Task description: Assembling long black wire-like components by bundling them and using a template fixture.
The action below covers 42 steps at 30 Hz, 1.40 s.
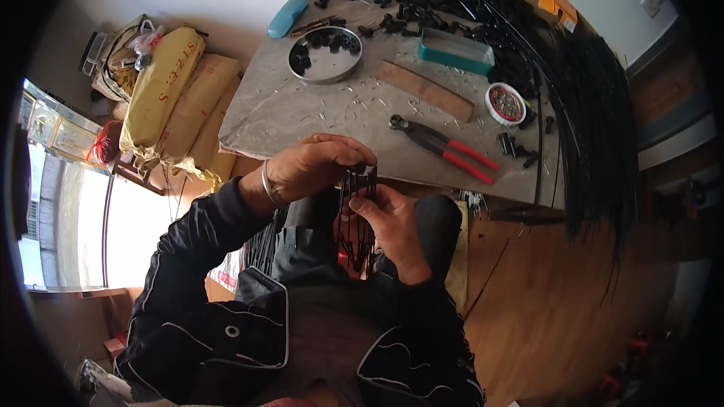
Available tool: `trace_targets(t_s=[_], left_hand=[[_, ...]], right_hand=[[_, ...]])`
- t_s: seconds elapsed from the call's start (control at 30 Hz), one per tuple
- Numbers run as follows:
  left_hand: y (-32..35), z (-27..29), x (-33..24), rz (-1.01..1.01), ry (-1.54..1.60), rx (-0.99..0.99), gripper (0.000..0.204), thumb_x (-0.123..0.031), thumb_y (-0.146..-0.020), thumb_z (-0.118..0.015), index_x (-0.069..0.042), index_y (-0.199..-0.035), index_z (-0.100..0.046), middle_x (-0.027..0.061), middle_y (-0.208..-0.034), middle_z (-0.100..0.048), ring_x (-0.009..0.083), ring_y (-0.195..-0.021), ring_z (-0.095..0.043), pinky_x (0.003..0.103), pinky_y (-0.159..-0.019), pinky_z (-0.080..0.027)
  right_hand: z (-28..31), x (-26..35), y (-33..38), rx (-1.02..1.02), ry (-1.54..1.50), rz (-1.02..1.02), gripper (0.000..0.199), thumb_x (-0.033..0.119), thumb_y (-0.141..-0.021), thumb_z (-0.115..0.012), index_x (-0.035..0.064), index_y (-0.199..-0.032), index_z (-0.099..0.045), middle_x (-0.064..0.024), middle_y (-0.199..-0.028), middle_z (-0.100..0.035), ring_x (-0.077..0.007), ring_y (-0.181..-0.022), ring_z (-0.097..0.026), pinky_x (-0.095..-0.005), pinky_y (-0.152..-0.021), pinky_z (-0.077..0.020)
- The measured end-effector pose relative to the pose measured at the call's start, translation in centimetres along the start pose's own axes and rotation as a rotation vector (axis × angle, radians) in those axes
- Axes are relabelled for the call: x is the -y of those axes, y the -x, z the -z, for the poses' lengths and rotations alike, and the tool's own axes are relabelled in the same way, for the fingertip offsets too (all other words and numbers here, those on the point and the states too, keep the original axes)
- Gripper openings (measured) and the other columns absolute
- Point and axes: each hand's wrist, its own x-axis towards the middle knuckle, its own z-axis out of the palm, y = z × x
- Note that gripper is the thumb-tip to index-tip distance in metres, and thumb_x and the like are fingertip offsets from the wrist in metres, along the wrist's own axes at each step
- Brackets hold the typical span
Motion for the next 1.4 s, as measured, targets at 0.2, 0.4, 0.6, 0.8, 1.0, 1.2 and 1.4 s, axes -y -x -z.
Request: trace_targets(t_s=[0.2,0.4,0.6,0.8,1.0,1.2,1.4], left_hand=[[1.6,-0.7,1.8,-0.091,0.228,0.017,0.032,-0.018,-0.089,-0.057,0.003,-0.112,-0.060,0.0084,-0.109,-0.062,0.0186,-0.100,-0.058,0.034,-0.092,-0.044],[2.4,-1.0,2.3,-0.101,0.206,0.005,0.030,-0.018,-0.090,-0.056,0.002,-0.113,-0.059,0.0060,-0.104,-0.062,0.0175,-0.098,-0.057,0.034,-0.092,-0.043],[2.7,-1.7,2.2,-0.115,0.254,0.029,0.021,-0.015,-0.090,-0.059,-0.001,-0.105,-0.060,0.0036,-0.100,-0.061,0.0153,-0.096,-0.057,0.032,-0.090,-0.044],[2.7,-2.0,2.3,-0.109,0.279,0.032,0.015,-0.014,-0.090,-0.061,-0.004,-0.100,-0.059,0.0002,-0.094,-0.058,0.0133,-0.093,-0.057,0.031,-0.088,-0.044],[2.4,-2.2,2.6,-0.109,0.303,0.019,0.014,-0.014,-0.090,-0.063,-0.005,-0.099,-0.058,-0.0008,-0.093,-0.058,0.0121,-0.091,-0.057,0.030,-0.087,-0.044],[2.3,-2.3,2.7,-0.119,0.307,0.021,0.015,-0.015,-0.090,-0.062,-0.005,-0.101,-0.059,-0.0007,-0.094,-0.058,0.0123,-0.092,-0.057,0.030,-0.088,-0.044],[2.2,-2.3,2.8,-0.114,0.303,0.002,0.017,-0.016,-0.091,-0.062,-0.004,-0.103,-0.060,0.0003,-0.096,-0.060,0.0132,-0.093,-0.058,0.031,-0.089,-0.045]], right_hand=[[-0.4,0.1,1.6,0.016,-0.019,0.014,0.014,0.011,-0.090,-0.065,-0.0011,-0.095,-0.062,-0.0060,-0.086,-0.067,-0.0120,-0.077,-0.064,-0.0259,-0.071,-0.0536],[-1.2,0.1,2.5,0.012,-0.028,0.022,0.016,0.014,-0.090,-0.065,-0.0011,-0.096,-0.062,-0.0061,-0.085,-0.066,-0.0130,-0.076,-0.064,-0.0272,-0.070,-0.0546],[-1.0,-0.1,2.7,0.021,-0.028,0.028,0.020,0.017,-0.090,-0.066,-0.0012,-0.098,-0.062,-0.0059,-0.085,-0.066,-0.0126,-0.075,-0.064,-0.0274,-0.069,-0.0547],[-1.3,0.1,2.7,0.013,-0.022,0.042,0.021,0.019,-0.090,-0.066,-0.0010,-0.097,-0.062,-0.0054,-0.084,-0.065,-0.0123,-0.074,-0.063,-0.0277,-0.068,-0.0550],[-0.8,-0.1,2.8,0.027,0.006,0.040,0.022,0.021,-0.091,-0.065,0.0012,-0.100,-0.062,-0.0073,-0.089,-0.067,-0.0150,-0.079,-0.065,-0.0281,-0.070,-0.0535],[-0.7,-0.1,2.8,0.027,0.027,0.055,0.022,0.022,-0.091,-0.065,0.0015,-0.100,-0.062,-0.0071,-0.088,-0.067,-0.0146,-0.078,-0.065,-0.0282,-0.070,-0.0534],[-0.6,-0.1,2.9,0.019,0.029,0.064,0.022,0.022,-0.091,-0.065,0.0020,-0.098,-0.063,-0.0069,-0.088,-0.067,-0.0145,-0.078,-0.065,-0.0269,-0.069,-0.0522]])
